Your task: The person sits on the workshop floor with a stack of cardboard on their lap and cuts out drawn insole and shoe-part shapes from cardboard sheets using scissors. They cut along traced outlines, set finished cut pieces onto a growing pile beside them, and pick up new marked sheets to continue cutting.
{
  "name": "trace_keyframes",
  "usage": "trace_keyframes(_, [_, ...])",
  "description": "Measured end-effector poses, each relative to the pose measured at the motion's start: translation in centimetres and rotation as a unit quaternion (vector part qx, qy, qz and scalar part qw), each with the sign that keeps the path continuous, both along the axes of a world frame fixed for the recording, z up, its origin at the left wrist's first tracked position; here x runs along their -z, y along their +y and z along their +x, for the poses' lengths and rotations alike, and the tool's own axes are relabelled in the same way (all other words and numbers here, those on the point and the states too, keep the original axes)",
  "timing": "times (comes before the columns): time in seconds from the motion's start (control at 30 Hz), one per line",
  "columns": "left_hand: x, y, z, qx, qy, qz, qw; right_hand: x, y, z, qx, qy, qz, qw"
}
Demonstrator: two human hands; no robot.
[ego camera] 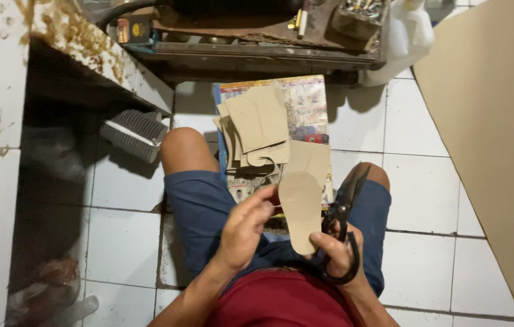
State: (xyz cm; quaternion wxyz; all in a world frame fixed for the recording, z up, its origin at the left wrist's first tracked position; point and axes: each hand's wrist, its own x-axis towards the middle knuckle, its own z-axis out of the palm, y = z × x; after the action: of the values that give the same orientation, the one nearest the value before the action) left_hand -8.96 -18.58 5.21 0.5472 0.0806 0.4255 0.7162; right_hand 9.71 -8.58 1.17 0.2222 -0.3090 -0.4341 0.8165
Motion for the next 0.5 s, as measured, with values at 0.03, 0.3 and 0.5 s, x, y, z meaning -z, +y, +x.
trace_keyframes(0.03, [-0.3, -0.1, 0.2, 0.018, 0.012, 0.007, 1.0, 0.3, -0.1, -0.2, -0.012, 0.06, -0.11, 0.992])
trace_keyframes(0.3, [-2.6, -0.2, 0.9, 0.022, 0.057, 0.055, 0.997, 0.6, -1.5, -0.6, -0.026, 0.04, -0.238, 0.97])
trace_keyframes(0.5, [-2.5, -0.1, 0.6, 0.03, 0.048, 0.03, 0.998, -0.7, -1.1, -0.2, -0.006, 0.026, -0.025, 0.999])
